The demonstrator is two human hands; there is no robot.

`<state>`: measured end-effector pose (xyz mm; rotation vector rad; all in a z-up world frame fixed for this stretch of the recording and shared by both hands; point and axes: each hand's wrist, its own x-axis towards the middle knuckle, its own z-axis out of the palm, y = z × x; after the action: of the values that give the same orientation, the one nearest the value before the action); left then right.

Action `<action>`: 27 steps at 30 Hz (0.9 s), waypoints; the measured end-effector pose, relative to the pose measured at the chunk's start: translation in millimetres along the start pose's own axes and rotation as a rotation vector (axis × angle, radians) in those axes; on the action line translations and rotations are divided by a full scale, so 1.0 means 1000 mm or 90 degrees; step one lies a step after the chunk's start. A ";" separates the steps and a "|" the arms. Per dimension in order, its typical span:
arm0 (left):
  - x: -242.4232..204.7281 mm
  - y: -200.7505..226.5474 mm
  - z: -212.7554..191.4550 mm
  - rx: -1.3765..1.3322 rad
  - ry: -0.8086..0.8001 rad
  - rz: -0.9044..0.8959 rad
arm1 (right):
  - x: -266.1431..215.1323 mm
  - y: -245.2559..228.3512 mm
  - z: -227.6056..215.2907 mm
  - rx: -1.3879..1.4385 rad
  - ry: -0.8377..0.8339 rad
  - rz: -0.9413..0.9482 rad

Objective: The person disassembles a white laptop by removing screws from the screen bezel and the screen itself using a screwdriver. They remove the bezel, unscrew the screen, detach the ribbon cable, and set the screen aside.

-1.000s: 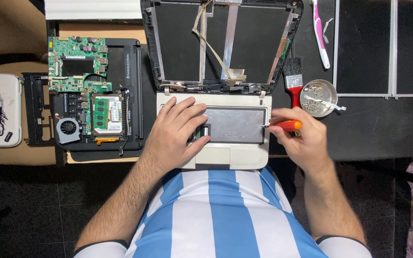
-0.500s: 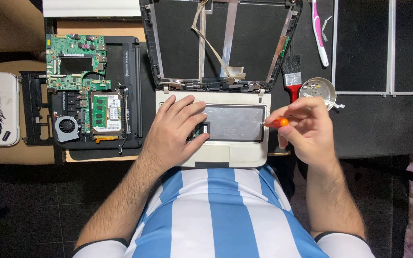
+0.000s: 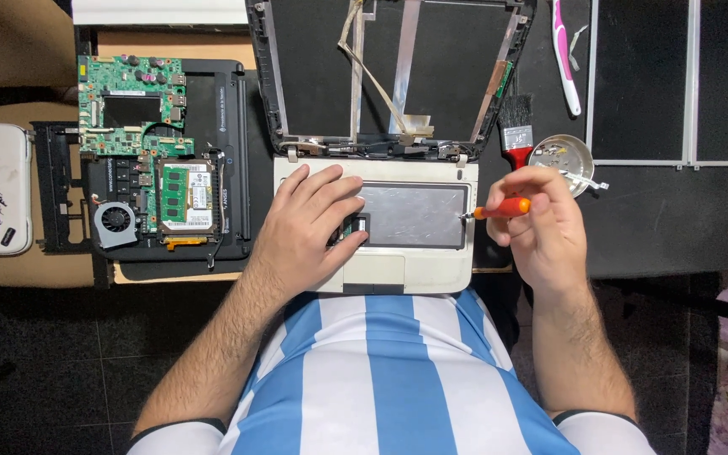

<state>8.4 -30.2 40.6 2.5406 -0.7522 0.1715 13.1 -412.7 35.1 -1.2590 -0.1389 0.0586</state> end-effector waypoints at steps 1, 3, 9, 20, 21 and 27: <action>0.000 0.001 0.000 0.000 0.000 0.000 | 0.000 0.002 -0.003 0.000 0.000 0.000; 0.000 0.001 0.000 -0.001 0.010 0.002 | 0.001 0.006 -0.008 0.021 0.005 -0.026; 0.000 0.001 0.000 -0.003 0.010 0.001 | 0.000 0.000 -0.001 -0.092 -0.013 -0.057; 0.000 0.000 0.000 -0.009 0.010 0.005 | 0.001 0.008 -0.002 -0.020 0.006 -0.019; 0.000 0.000 0.001 -0.008 0.014 0.005 | 0.001 0.006 -0.002 -0.010 0.002 -0.008; 0.001 0.001 -0.001 -0.007 0.008 0.006 | -0.002 0.009 -0.003 -0.048 0.008 -0.025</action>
<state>8.8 -30.7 41.7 2.5240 -0.7579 0.1860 11.7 -413.4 25.8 -1.3306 -0.1560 0.0126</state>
